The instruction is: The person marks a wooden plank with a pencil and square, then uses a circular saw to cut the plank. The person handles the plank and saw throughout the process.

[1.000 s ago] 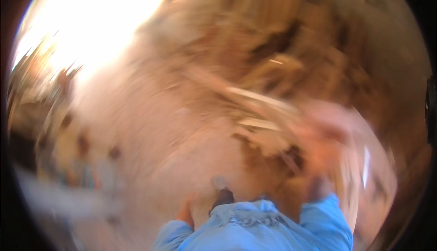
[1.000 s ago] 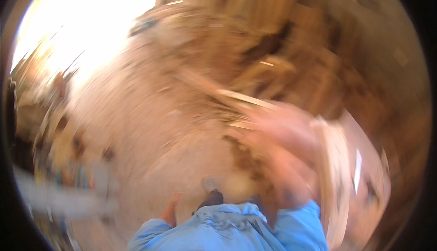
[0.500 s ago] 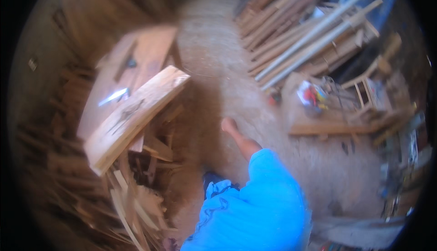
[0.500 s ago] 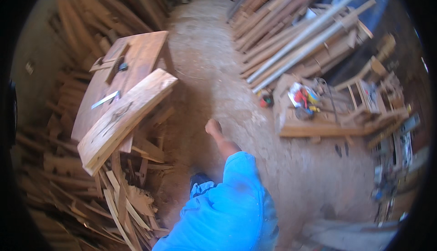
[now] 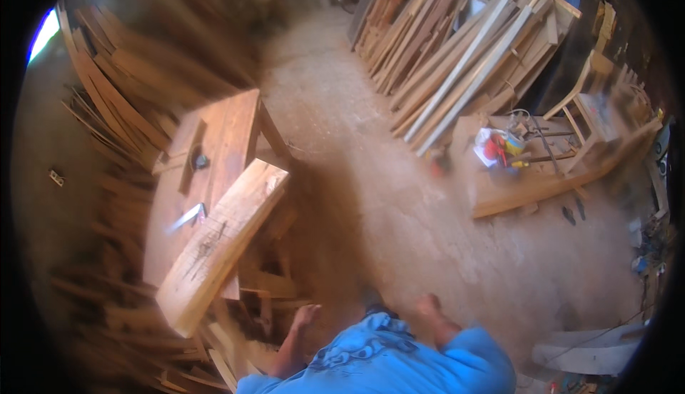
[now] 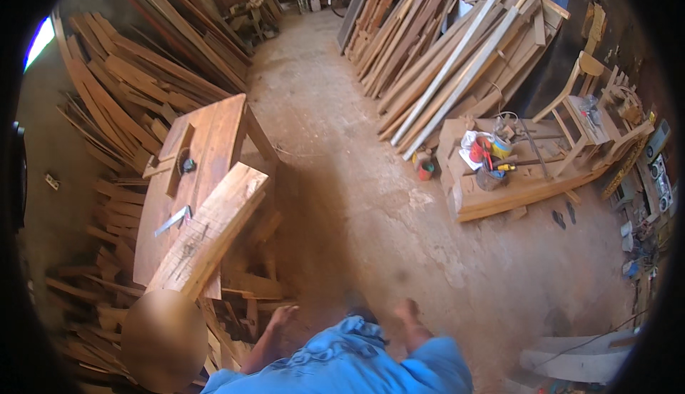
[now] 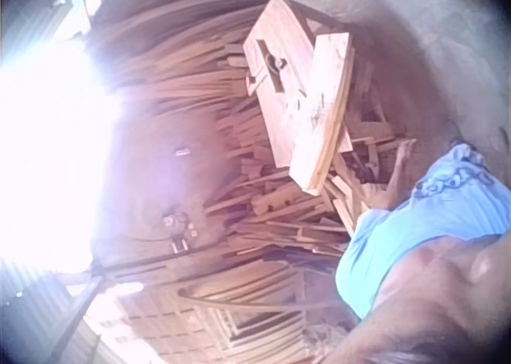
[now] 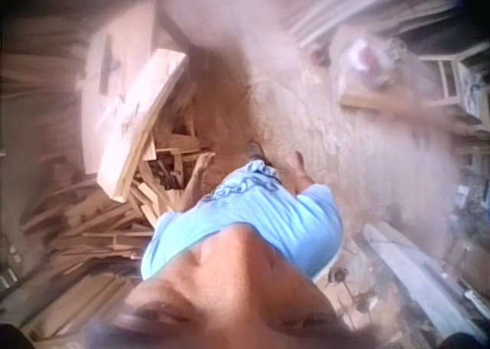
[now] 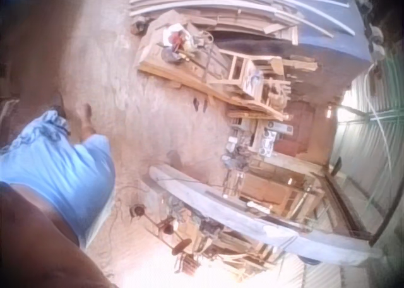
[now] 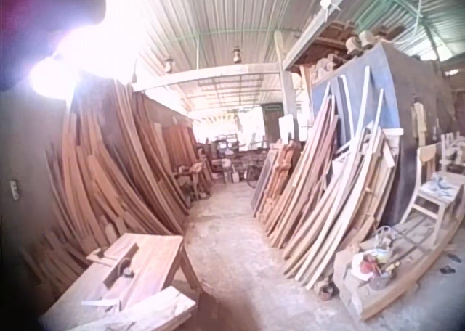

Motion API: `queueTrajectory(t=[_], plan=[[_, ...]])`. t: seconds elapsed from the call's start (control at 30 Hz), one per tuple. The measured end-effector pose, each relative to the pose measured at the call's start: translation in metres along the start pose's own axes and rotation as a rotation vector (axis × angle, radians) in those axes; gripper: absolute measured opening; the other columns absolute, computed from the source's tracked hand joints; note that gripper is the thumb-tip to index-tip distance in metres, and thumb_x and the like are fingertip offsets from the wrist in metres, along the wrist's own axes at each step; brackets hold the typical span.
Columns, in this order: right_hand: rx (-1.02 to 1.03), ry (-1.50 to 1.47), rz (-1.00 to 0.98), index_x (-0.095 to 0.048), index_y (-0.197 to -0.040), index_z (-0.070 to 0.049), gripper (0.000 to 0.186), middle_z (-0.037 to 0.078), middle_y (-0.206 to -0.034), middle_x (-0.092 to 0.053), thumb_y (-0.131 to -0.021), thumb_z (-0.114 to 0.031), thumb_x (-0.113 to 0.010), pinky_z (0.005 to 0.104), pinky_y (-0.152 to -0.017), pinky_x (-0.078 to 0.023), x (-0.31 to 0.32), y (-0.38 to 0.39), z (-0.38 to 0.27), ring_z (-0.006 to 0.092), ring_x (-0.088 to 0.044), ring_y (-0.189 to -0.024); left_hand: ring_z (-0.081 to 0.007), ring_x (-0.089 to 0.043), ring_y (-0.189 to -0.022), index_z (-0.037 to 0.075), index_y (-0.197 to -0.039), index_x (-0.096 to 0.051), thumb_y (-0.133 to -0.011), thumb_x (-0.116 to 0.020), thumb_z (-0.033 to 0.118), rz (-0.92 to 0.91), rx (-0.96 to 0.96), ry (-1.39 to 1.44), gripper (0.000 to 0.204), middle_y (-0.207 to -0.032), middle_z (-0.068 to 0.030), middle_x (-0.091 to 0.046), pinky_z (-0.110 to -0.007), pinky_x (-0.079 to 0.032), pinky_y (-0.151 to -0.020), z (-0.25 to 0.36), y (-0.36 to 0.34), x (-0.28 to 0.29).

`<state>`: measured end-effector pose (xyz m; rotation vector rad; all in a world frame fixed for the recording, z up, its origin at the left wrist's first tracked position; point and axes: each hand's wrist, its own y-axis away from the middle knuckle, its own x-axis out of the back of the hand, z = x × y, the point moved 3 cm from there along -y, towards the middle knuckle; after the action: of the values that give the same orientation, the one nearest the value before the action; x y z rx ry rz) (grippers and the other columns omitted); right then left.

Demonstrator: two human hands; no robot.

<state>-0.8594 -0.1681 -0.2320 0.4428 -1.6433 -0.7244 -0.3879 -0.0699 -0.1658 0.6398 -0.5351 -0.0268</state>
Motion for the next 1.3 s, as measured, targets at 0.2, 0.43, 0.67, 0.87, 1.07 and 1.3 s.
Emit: queueTrajectory(t=[0.2, 0.43, 0.67, 0.87, 1.07, 1.3], plan=[[-0.268, -0.645, 0.315, -0.07, -0.089, 0.001, 0.026, 0.015, -0.095, -0.074, -0.093, -0.024, -0.065, 0.0421, -0.074, -0.056, 0.005, 0.003, 0.115, 0.0272, -0.072, -0.087, -0.0386, -0.069, -0.094, 0.008, -0.115, -0.072, -0.102, -0.049, 0.05, -0.261, 0.004, -0.367, 0.049, -0.098, -0.0216, -0.072, -0.048, -0.053, -0.085, 0.051, -0.031, 0.003], [-0.056, -0.636, 0.019, -0.067, -0.083, -0.001, 0.027, 0.013, -0.086, -0.071, -0.094, -0.025, -0.063, 0.0415, -0.067, -0.055, -0.025, 0.094, 0.071, 0.026, -0.07, -0.078, -0.0386, -0.066, -0.106, 0.011, -0.113, -0.074, -0.093, -0.05, 0.026, 0.163, -0.332, -0.266, 0.034, -0.108, -0.0182, -0.071, -0.047, -0.052, -0.095, -0.009, -0.018, 0.009], [0.266, -0.38, -0.254, -0.063, -0.077, -0.003, 0.03, 0.011, -0.076, -0.068, -0.094, -0.027, -0.061, 0.0409, -0.06, -0.053, -0.044, 0.093, -0.05, 0.0248, -0.068, -0.068, -0.0326, -0.069, -0.1, 0.016, -0.101, -0.078, -0.085, -0.059, 0.021, 0.055, -0.375, -0.28, 0.026, -0.112, -0.0086, -0.074, -0.041, -0.056, -0.087, -0.174, 0.072, 0.017], [0.389, -0.484, -0.363, -0.061, -0.072, -0.004, 0.033, 0.009, -0.068, -0.066, -0.095, -0.028, -0.06, 0.0404, -0.054, -0.052, -0.015, 0.075, -0.257, 0.0238, -0.067, -0.06, -0.0249, -0.07, -0.084, 0.009, -0.089, -0.075, -0.09, -0.061, 0.024, 0.342, 0.398, 0.633, 0.02, -0.093, -0.0129, -0.074, -0.042, -0.054, -0.07, -0.334, 0.206, 0.04], [0.839, -0.24, -0.47, -0.061, -0.068, -0.002, 0.039, 0.007, -0.059, -0.06, -0.096, -0.028, -0.06, 0.0372, -0.049, -0.048, -0.003, 0.09, -0.411, 0.0199, -0.061, -0.053, -0.0341, -0.067, -0.088, 0.01, -0.09, -0.074, -0.084, -0.067, 0.03, 0.454, 0.624, -0.147, 0.022, -0.094, -0.0145, -0.072, -0.048, -0.053, -0.076, -0.371, 0.288, 0.007], [1.685, 0.619, -0.812, -0.065, -0.066, 0.0, 0.029, 0.005, -0.059, -0.062, -0.09, -0.011, -0.053, 0.0308, -0.048, -0.046, -0.012, 0.063, -0.528, 0.0136, -0.058, -0.052, -0.0238, -0.068, -0.078, 0.015, -0.079, -0.065, -0.083, -0.062, 0.03, 0.922, 0.989, 0.184, 0.016, -0.075, -0.0014, -0.067, -0.045, -0.052, -0.07, -0.301, 0.271, -0.122]])
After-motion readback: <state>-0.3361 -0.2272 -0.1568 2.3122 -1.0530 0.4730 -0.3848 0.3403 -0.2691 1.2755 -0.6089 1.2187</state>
